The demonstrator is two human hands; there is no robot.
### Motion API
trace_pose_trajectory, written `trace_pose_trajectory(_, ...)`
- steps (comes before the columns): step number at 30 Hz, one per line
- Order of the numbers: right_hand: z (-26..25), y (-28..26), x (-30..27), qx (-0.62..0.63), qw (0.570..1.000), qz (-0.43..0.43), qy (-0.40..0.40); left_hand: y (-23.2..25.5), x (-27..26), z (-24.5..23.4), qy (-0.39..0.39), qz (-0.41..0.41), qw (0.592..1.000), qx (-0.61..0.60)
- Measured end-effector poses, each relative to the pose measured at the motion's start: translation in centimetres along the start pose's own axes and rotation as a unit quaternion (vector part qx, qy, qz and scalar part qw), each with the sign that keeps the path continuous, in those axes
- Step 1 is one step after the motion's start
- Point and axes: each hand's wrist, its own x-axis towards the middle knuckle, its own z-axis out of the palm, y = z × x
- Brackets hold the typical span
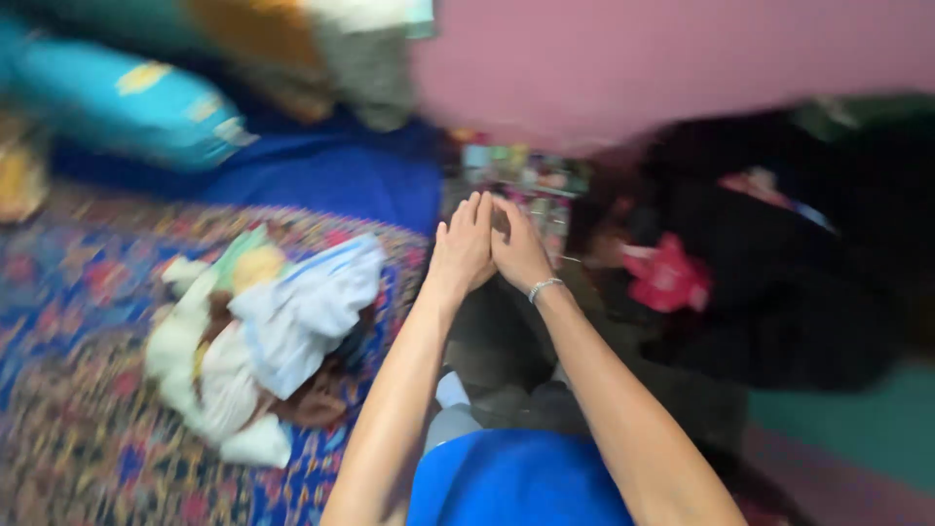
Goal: Sorting and folding clothes on a bed and placing them into a basket.
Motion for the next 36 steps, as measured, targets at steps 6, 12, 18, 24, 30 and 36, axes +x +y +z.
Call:
trace_pose_trajectory(6, -21.1, 5.4, -4.2, -0.273, 0.922, -0.001, 0.274, 18.3, 7.7, 10.1, -0.053, 0.160, 0.986, 0.009)
trace_pose_trajectory(12, -40.3, 12.7, -11.8, -0.354, 0.851, 0.168, 0.350, 35.0, 8.9, 17.3, -0.206, 0.149, 0.967, -0.031)
trace_pose_trajectory(18, -50.4, 12.5, -13.9, -0.301, 0.866, 0.348, 0.195, 39.3, 9.6, 22.6, -0.240, 0.088, 0.962, 0.091)
trace_pose_trajectory(24, -51.6, 18.7, -11.9, -0.290, 0.875, 0.356, 0.152, 33.8, 12.2, 29.1, -0.117, 0.139, 0.962, 0.204)
trace_pose_trajectory(30, -49.8, 25.6, -13.2, -0.235, 0.919, 0.091, 0.302, 35.6, 13.2, 29.7, -0.076, 0.015, 0.993, -0.091)
trace_pose_trajectory(36, -49.8, 26.2, -13.6, -0.029, 0.921, 0.130, 0.367, 36.2, 12.9, 32.0, 0.029, 0.115, 0.980, -0.157)
